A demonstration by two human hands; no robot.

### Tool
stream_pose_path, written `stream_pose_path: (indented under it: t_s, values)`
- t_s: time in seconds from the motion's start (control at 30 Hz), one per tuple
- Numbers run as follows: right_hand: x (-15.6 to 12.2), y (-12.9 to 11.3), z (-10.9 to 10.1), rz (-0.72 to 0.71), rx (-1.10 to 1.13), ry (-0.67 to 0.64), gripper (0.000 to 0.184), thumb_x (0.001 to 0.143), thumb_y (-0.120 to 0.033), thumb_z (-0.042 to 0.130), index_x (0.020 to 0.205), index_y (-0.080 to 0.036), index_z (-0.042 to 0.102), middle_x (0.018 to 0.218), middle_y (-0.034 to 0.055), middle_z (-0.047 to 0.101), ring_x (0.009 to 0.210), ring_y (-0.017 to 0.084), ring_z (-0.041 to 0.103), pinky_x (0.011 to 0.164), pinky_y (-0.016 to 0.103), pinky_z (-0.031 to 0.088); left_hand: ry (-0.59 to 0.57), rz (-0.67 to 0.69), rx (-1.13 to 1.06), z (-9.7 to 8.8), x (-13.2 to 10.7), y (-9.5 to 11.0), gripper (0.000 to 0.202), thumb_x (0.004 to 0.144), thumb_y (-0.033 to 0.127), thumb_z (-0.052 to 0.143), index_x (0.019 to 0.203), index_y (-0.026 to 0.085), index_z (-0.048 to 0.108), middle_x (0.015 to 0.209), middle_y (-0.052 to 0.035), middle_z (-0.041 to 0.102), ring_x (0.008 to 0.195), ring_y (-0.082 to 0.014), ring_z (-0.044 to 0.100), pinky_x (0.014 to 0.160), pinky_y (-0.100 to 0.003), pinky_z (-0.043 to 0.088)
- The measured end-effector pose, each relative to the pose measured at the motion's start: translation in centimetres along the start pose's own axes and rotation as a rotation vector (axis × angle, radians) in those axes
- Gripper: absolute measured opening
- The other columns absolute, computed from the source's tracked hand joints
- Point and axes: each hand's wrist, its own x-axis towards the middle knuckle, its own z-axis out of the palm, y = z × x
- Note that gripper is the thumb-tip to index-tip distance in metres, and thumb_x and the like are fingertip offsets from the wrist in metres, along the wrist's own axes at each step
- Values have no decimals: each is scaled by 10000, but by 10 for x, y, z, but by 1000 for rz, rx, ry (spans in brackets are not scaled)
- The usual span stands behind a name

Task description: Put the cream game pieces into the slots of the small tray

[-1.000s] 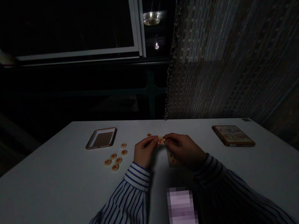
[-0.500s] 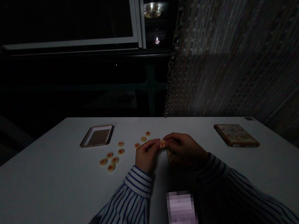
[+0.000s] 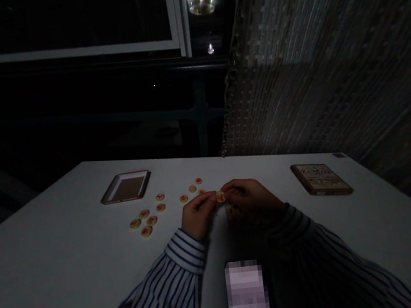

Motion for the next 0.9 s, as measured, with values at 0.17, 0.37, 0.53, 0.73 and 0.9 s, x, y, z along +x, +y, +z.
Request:
stream_pose_path:
  t_s: [0.17,0.37,0.53,0.73,0.9]
  values:
    - [0,1,-1,-36,-65,-10,197,733,-235,516,884,-192,634,837,15,663,779,140,605,721,266,476,7,-1,18,-1,1,-2,280,568,340,686,768,144,681,764,-48,685,747,-158,609,723,-266,475]
    - [0,2,-1,-63,-88,-29,206,740,-241,519,896,-193,645,870,18,665,824,146,600,757,271,468,-12,0,66,-1,0,-1,270,571,336,686,764,146,684,757,-44,689,729,-152,607,705,-256,471]
    - [0,0,-2,-105,-131,-23,196,745,-228,520,886,-189,650,865,22,664,811,139,600,744,256,466,-51,-17,88,-2,-2,1,272,578,341,679,774,152,682,740,-42,688,688,-150,605,631,-241,475]
    - [-1,-2,-3,-114,-117,-61,211,758,-255,503,899,-188,646,880,23,662,824,141,596,749,256,464,-76,-11,80,-3,-1,1,285,565,348,684,767,147,681,753,-47,690,721,-163,610,667,-252,477]
    - [0,3,-1,-44,-129,-19,239,742,-250,508,939,-185,627,891,28,657,815,149,596,742,275,469,-63,-15,105,-3,-2,1,275,575,345,675,765,145,679,742,-47,687,680,-151,605,635,-240,471]
